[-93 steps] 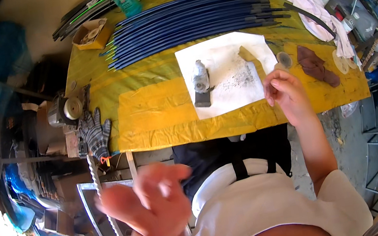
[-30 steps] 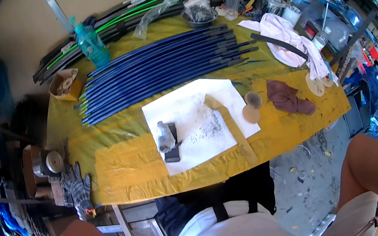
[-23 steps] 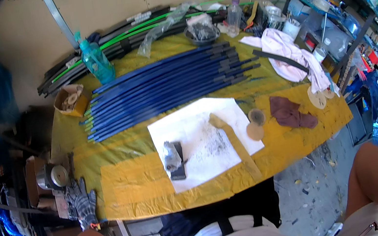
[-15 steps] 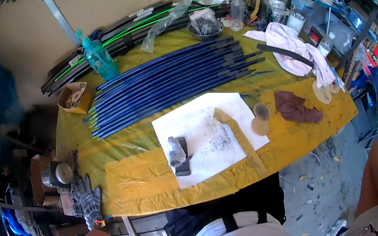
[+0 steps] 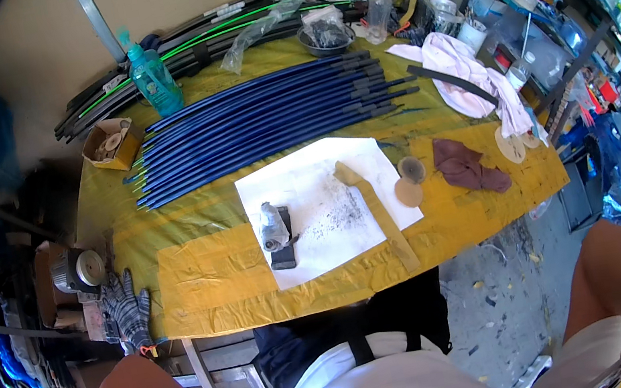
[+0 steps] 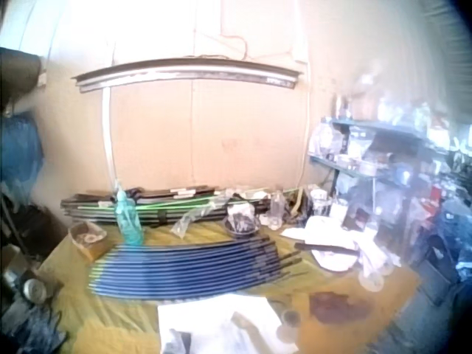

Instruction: The person picks up long, dark blue rods from a pile on a workbench and sands the ends using a sanding block. They handle the rods one at a time, rotating them to sand different sides, and occasionally inspect the finished surface before placing the rod back on the table.

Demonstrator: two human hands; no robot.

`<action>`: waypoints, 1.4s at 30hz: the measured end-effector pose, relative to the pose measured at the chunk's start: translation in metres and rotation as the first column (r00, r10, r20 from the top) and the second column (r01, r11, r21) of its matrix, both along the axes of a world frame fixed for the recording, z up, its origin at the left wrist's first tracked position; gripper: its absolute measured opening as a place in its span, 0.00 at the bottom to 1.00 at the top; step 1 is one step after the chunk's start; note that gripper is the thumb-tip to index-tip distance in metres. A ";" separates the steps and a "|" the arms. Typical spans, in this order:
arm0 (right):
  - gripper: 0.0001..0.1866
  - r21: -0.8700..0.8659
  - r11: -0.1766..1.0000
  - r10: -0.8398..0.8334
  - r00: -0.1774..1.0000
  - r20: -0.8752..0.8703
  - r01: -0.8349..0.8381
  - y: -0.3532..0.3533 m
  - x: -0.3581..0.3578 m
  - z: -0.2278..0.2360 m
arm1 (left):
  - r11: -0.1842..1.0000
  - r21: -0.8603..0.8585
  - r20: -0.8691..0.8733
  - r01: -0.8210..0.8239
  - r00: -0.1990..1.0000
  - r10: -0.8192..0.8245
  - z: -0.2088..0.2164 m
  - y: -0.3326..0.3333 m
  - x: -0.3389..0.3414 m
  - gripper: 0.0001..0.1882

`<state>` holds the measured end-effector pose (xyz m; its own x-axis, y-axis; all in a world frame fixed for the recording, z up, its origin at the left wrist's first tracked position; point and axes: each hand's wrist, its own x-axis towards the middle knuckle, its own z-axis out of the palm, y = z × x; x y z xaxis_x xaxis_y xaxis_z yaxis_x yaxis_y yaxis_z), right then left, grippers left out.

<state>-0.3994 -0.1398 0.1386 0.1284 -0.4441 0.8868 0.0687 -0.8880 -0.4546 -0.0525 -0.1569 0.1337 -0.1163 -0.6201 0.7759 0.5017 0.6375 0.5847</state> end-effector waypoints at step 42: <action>0.15 0.488 0.278 0.502 0.558 0.661 -0.827 0.066 0.112 -0.044 | 0.988 -0.154 -0.006 -0.007 1.000 0.007 0.013 0.038 0.007 0.21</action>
